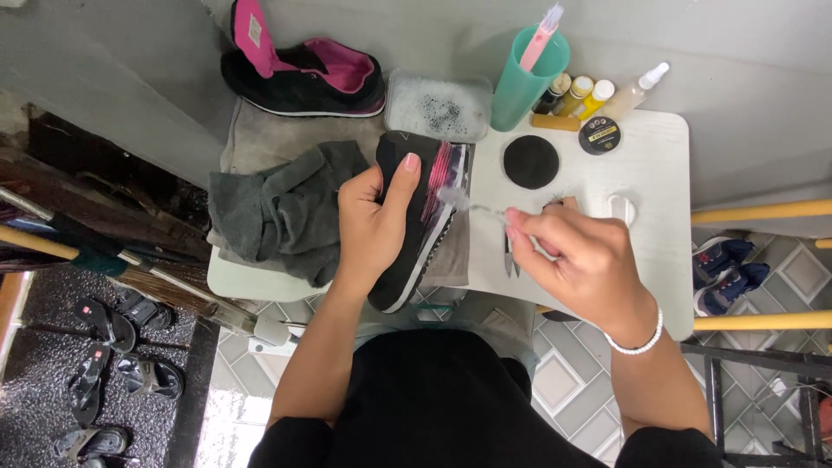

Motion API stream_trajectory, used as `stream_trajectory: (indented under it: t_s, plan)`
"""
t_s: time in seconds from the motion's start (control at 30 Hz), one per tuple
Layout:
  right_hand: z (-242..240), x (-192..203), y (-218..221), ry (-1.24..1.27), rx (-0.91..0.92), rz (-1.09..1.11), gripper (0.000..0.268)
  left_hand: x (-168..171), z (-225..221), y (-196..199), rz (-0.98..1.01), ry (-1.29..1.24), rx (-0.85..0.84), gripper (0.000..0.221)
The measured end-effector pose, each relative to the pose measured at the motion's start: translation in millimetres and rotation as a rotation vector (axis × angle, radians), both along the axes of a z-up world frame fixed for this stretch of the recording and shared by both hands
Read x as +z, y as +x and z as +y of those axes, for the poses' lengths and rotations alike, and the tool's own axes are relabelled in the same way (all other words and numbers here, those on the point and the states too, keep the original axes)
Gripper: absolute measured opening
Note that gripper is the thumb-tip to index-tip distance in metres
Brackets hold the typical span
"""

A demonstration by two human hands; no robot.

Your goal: Detailing the sole of a sneaker by applying a white substance with a small brush

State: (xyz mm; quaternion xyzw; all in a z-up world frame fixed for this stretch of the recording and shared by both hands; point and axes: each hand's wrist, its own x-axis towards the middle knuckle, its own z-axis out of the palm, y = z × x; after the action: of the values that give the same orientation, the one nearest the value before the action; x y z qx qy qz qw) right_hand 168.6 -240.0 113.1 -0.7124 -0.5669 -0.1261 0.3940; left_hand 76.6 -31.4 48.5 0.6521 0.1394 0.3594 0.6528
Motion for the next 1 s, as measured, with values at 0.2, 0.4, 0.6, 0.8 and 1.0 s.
stream_trajectory:
  t_s: [0.2,0.4,0.6,0.8,1.0]
  plan:
    - [1.1,-5.0,-12.7,-0.073,0.002,0.065,0.015,0.7,5.5,-1.6,0.018,-0.066,0.022,0.054]
    - [8.2,-60.1,25.2,0.063,-0.328,0.400,0.013,-44.3,29.2,-8.5,0.018,-0.213,0.172,0.047]
    - [54.3,-103.6,31.8,-0.270,-0.473,0.148,0.019,-62.4,23.3,-19.9,0.102,-0.379,0.210,0.045]
    - [73.3,-124.0,21.6,-0.359,-0.528,0.101,0.022,-96.6,30.9,-19.4,0.080,-0.481,0.166,0.044]
    - [65.8,-138.1,9.8,-0.329,-0.523,0.194,0.014,-112.5,36.3,-18.4,0.070,-0.489,0.162,0.044]
